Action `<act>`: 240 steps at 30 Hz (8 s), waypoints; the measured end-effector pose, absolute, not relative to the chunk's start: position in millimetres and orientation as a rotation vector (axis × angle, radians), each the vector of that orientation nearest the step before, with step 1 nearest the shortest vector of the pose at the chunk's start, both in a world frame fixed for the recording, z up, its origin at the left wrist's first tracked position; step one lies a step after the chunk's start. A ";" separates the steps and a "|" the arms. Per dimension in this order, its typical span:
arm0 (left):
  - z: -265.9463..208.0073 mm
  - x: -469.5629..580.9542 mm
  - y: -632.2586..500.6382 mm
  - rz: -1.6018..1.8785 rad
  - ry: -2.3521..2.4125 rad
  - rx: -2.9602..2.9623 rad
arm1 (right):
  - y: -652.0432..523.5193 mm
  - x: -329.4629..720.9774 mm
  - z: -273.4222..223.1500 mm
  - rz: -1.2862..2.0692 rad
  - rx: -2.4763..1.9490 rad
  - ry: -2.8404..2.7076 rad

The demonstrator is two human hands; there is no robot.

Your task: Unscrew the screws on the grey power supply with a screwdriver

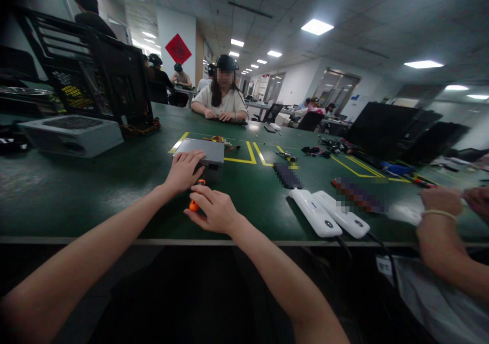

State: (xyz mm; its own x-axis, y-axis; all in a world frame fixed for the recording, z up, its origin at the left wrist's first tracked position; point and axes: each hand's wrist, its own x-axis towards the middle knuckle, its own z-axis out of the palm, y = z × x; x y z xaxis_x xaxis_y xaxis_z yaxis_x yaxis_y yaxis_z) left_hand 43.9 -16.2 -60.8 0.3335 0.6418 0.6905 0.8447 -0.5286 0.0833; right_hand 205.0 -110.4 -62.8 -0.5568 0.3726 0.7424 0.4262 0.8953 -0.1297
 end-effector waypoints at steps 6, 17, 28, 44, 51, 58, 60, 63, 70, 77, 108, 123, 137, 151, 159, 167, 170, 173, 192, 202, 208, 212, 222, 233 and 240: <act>-60.8 44.0 -15.8 -0.990 -1.327 -2.311 | -107.4 205.7 -63.0 -0.263 -0.487 -2.219; -59.9 43.9 -17.7 -1.002 -1.325 -2.308 | -106.9 206.3 -67.8 -0.316 -0.538 -2.197; -60.6 44.2 -17.2 -1.005 -1.309 -2.305 | -105.8 204.0 -68.2 -0.317 -0.513 -2.182; -59.7 43.9 -18.0 -1.000 -1.323 -2.315 | -103.9 205.3 -67.7 -0.296 -0.514 -2.154; -60.2 44.2 -17.0 -1.025 -1.316 -2.322 | -107.8 209.1 -63.3 -0.522 -0.597 -2.237; -58.9 44.1 -19.1 -1.003 -1.339 -2.325 | -106.7 207.9 -66.1 -0.507 -0.559 -2.157; -59.2 44.1 -18.7 -1.001 -1.333 -2.324 | -108.8 207.2 -63.7 -0.457 -0.551 -2.180; -59.9 44.0 -18.0 -1.004 -1.318 -2.319 | -111.9 207.0 -59.9 -0.470 -0.543 -2.239; -59.8 43.5 -17.7 -0.993 -1.325 -2.320 | -106.0 207.0 -69.6 -0.397 -0.531 -2.177; -59.4 44.1 -18.3 -1.006 -1.329 -2.312 | -109.8 205.2 -63.4 -0.430 -0.526 -2.290; -58.9 44.7 -18.9 -1.008 -1.325 -2.318 | -111.8 204.8 -62.1 -0.471 -0.531 -2.274; -59.4 44.4 -18.5 -0.993 -1.324 -2.315 | -109.8 208.1 -63.5 -0.493 -0.552 -2.213; -59.7 44.1 -17.6 -0.982 -1.321 -2.300 | -109.3 207.6 -65.6 -0.539 -0.579 -2.200; -59.8 44.0 -17.9 -1.001 -1.308 -2.307 | -109.6 207.1 -63.8 -0.491 -0.555 -2.201; -60.0 44.2 -17.6 -1.016 -1.309 -2.303 | -110.5 206.1 -60.8 -0.443 -0.548 -2.272; -59.7 44.2 -17.9 -1.005 -1.328 -2.312 | -108.9 206.7 -66.4 -0.488 -0.585 -2.186; -59.5 44.0 -18.5 -1.001 -1.320 -2.308 | -109.4 209.2 -67.0 -0.572 -0.625 -2.215; -59.4 43.9 -18.9 -0.990 -1.327 -2.305 | -110.3 212.7 -65.1 -0.719 -0.688 -2.279; -59.9 43.1 -18.0 -1.017 -1.315 -2.316 | -137.9 189.0 -35.8 -0.900 -1.336 -2.080; -61.6 43.1 -15.9 -1.028 -1.321 -2.335 | -131.4 182.0 -47.8 -0.791 -1.145 -2.045; -60.8 42.8 -17.0 -1.051 -1.309 -2.321 | -135.5 176.6 -39.9 -0.710 -1.298 -1.911; -60.4 42.9 -17.2 -1.027 -1.321 -2.327 | -143.2 170.7 -45.0 -0.639 -1.307 -1.991; -61.5 43.5 -16.1 -1.031 -1.314 -2.310 | -124.2 183.8 -68.3 -0.434 -1.041 -1.738; -59.3 43.8 -18.9 -1.006 -1.330 -2.323 | -124.9 184.8 -74.7 -0.454 -1.074 -1.684; -59.2 43.5 -19.1 -1.007 -1.312 -2.315 | -130.0 181.4 -72.5 -0.399 -1.109 -1.733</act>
State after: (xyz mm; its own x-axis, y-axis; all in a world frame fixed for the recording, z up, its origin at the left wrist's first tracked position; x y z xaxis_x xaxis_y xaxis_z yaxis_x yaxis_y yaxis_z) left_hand 43.5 -19.1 -59.2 0.3391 0.6307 0.6980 0.8374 -0.5404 0.0815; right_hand 181.4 -130.0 -72.5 -0.0812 0.4921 0.8667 0.8214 0.5256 -0.2214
